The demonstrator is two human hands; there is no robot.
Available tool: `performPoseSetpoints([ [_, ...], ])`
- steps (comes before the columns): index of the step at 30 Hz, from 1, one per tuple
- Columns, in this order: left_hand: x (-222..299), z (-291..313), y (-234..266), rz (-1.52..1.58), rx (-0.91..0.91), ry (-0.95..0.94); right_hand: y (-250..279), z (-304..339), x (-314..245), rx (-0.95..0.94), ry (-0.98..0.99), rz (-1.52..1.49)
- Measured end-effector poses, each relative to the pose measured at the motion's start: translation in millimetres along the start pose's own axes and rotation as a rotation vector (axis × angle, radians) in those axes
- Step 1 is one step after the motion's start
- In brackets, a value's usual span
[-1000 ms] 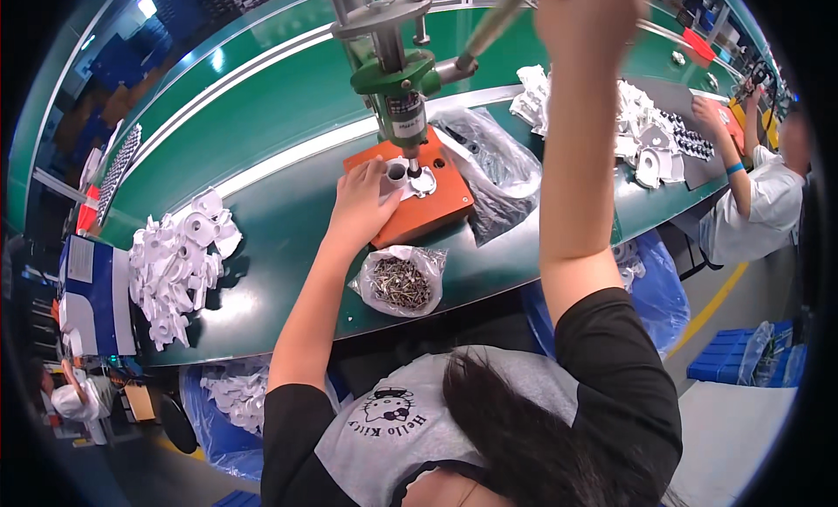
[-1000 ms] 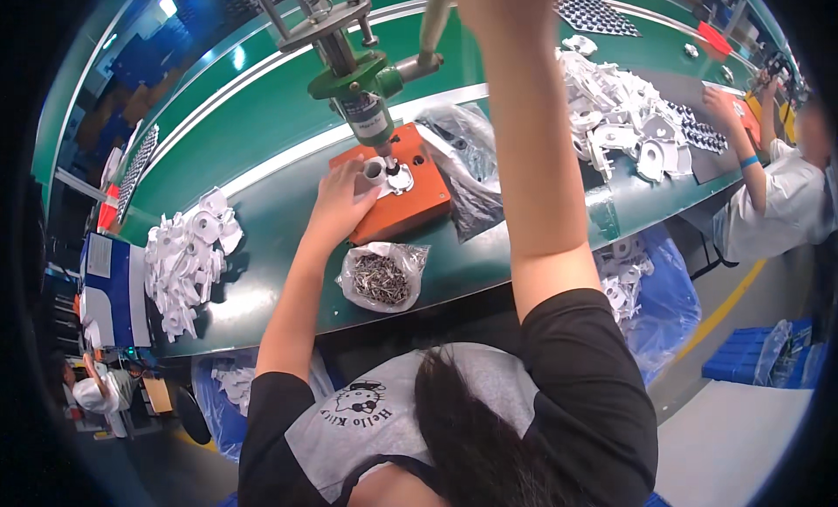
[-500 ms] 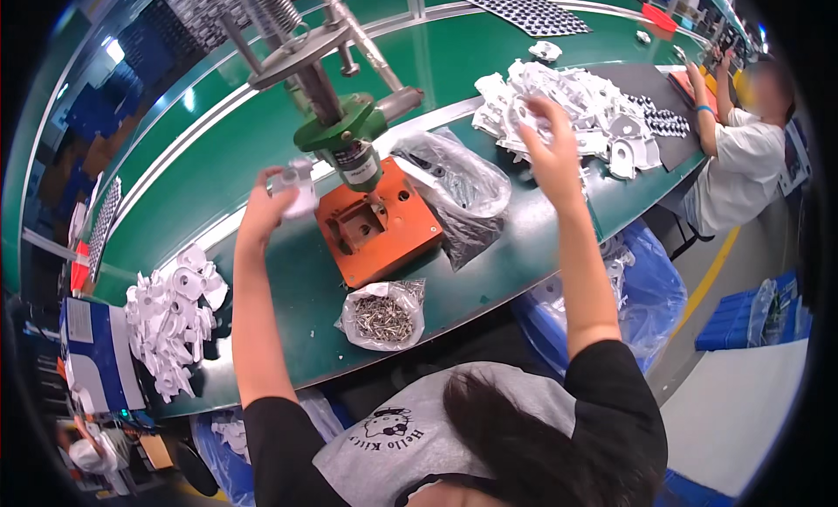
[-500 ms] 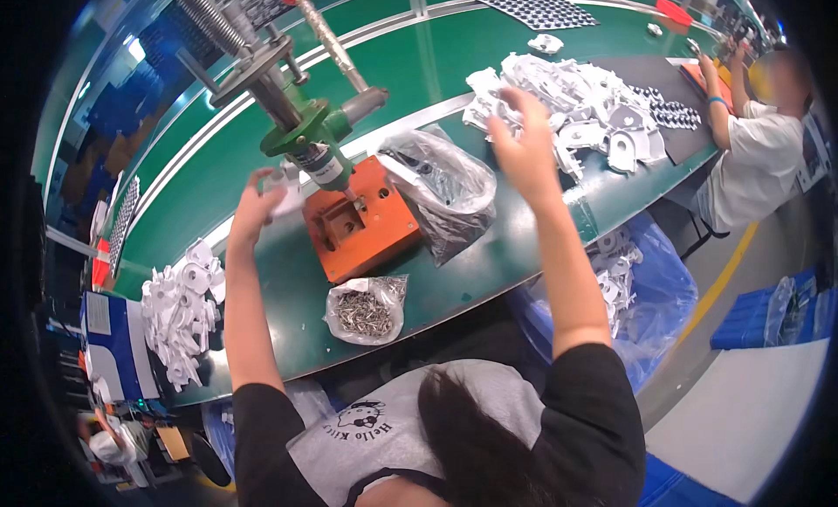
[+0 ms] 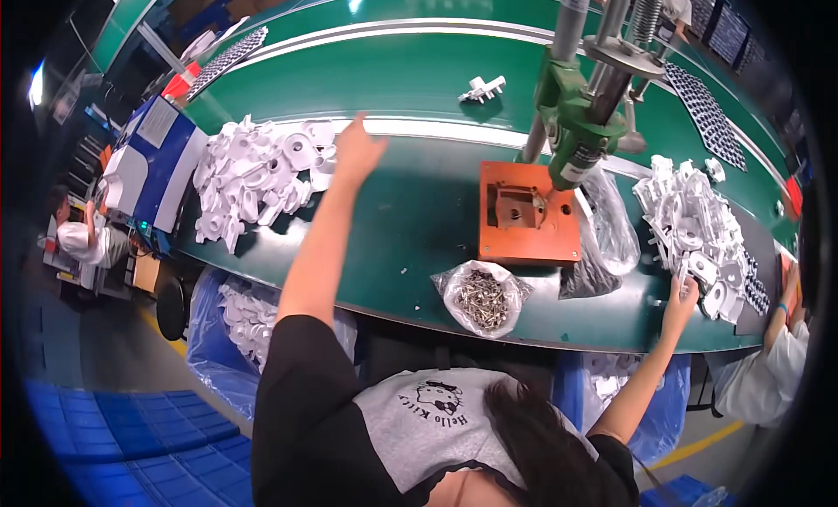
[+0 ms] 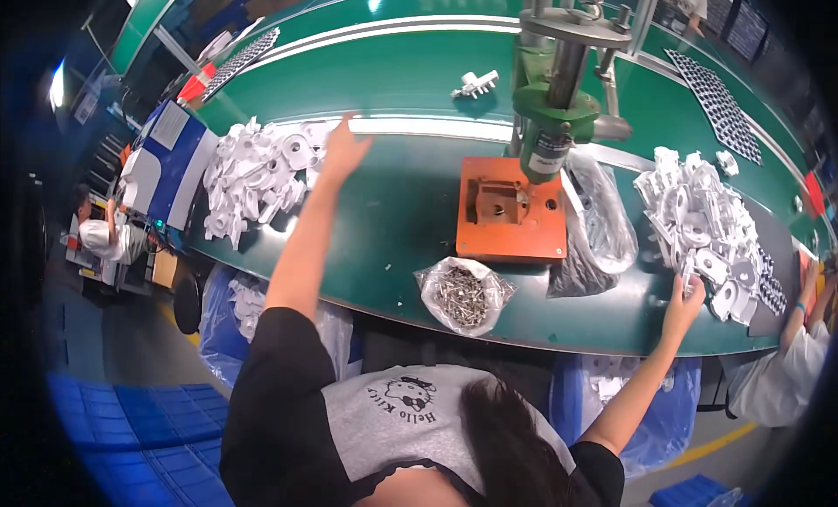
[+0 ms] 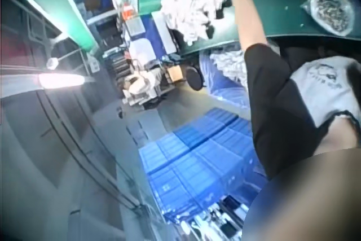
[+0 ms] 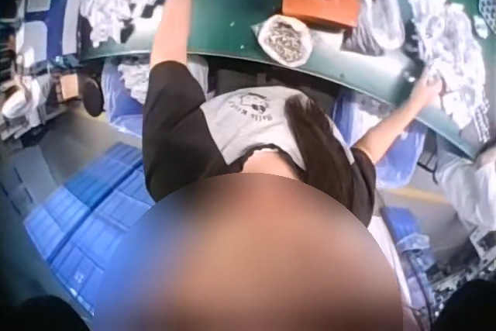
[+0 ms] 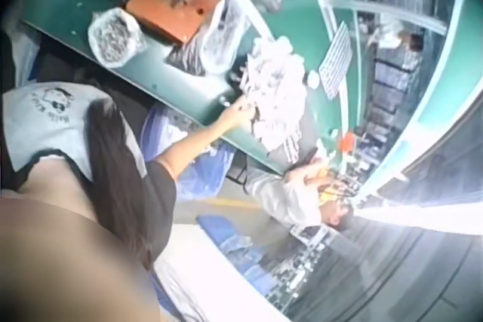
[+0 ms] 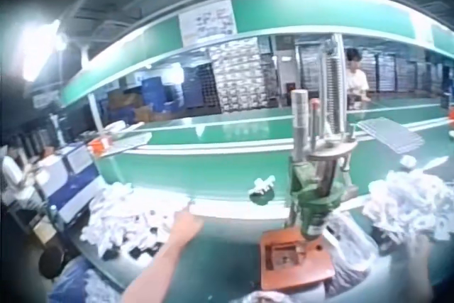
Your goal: The recorder uses a manual press machine to attach metal eyelets to white plastic components on an assembly line.
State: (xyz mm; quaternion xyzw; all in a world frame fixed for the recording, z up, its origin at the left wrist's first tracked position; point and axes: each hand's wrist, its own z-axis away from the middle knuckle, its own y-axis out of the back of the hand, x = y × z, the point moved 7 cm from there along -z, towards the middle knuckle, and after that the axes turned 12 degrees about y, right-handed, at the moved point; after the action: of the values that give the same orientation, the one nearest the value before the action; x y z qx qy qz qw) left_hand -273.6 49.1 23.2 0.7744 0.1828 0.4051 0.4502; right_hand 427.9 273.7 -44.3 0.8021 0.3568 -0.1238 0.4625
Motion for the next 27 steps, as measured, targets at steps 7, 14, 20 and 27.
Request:
performPoseSetpoints([
  [7, -113.1, -2.1, 26.7, -0.513, -0.111, 0.143, -6.9, -2.4, 40.5, -0.136, -0.108, -0.399],
  [14, -21.6, 39.9, 48.5, 0.402, -0.326, 0.084, 44.2, -5.3, -16.7, 0.104, -0.16, -0.279],
  [20, 101.3, 177.2, 39.7, 1.408, -0.885, -0.231, -9.7, 21.4, -232.9, -0.039, 0.099, -0.832],
  [27, 145.7, 237.5, 35.7, 1.415, -0.88, -0.305, -58.3, 65.3, -387.3, -0.544, 0.362, -1.021],
])
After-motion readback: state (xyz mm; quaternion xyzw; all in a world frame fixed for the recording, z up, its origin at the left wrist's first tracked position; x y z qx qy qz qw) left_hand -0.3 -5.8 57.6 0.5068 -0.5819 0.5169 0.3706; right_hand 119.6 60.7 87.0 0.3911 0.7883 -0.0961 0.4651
